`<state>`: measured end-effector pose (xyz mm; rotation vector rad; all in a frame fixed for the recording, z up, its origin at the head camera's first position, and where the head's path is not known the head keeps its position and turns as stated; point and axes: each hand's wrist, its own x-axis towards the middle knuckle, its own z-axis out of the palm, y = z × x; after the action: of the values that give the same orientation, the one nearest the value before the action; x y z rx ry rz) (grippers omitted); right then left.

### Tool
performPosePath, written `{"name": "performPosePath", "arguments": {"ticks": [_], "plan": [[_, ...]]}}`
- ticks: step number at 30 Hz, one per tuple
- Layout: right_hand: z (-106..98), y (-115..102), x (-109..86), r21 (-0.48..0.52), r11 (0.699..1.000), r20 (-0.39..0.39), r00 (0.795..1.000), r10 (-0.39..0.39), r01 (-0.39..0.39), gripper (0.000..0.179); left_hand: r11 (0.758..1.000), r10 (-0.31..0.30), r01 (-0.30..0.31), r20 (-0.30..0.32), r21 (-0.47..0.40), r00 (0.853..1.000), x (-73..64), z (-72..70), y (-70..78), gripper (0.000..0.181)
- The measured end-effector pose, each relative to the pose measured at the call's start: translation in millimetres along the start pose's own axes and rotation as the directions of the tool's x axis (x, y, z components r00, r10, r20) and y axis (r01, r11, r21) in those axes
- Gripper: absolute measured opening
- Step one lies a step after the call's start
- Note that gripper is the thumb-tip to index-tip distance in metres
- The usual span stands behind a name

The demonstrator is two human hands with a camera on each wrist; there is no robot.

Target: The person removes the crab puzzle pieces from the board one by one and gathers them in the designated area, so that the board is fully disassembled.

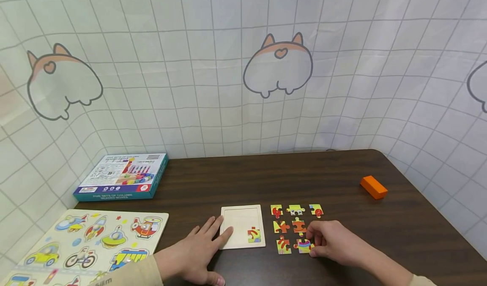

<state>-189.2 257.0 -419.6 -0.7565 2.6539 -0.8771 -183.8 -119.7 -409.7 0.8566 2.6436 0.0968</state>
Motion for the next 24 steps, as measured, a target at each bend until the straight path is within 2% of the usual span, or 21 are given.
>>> {"name": "performPosePath", "arguments": {"ticks": [11, 18, 24], "plan": [[-1.3, -0.3, 0.7, 0.008, 1.000, 0.014, 1.000, 0.013, -0.013, 0.026, 1.000, -0.004, 0.004, -0.001, -0.007, 1.000, 0.1, -1.2, 0.1, 0.107], [-1.2, 0.6, 0.5, 0.006, 1.000, 0.015, 1.000, 0.008, -0.008, 0.026, 1.000, -0.002, 0.002, -0.023, 0.026, 1.000, -0.7, -0.2, 1.2, 0.108], [-0.3, 0.9, 0.3, 0.008, 1.000, 0.008, 1.000, 0.001, -0.001, 0.026, 1.000, -0.001, 0.001, -0.016, 0.022, 1.000, -0.6, -0.9, 1.2, 0.107]]}}
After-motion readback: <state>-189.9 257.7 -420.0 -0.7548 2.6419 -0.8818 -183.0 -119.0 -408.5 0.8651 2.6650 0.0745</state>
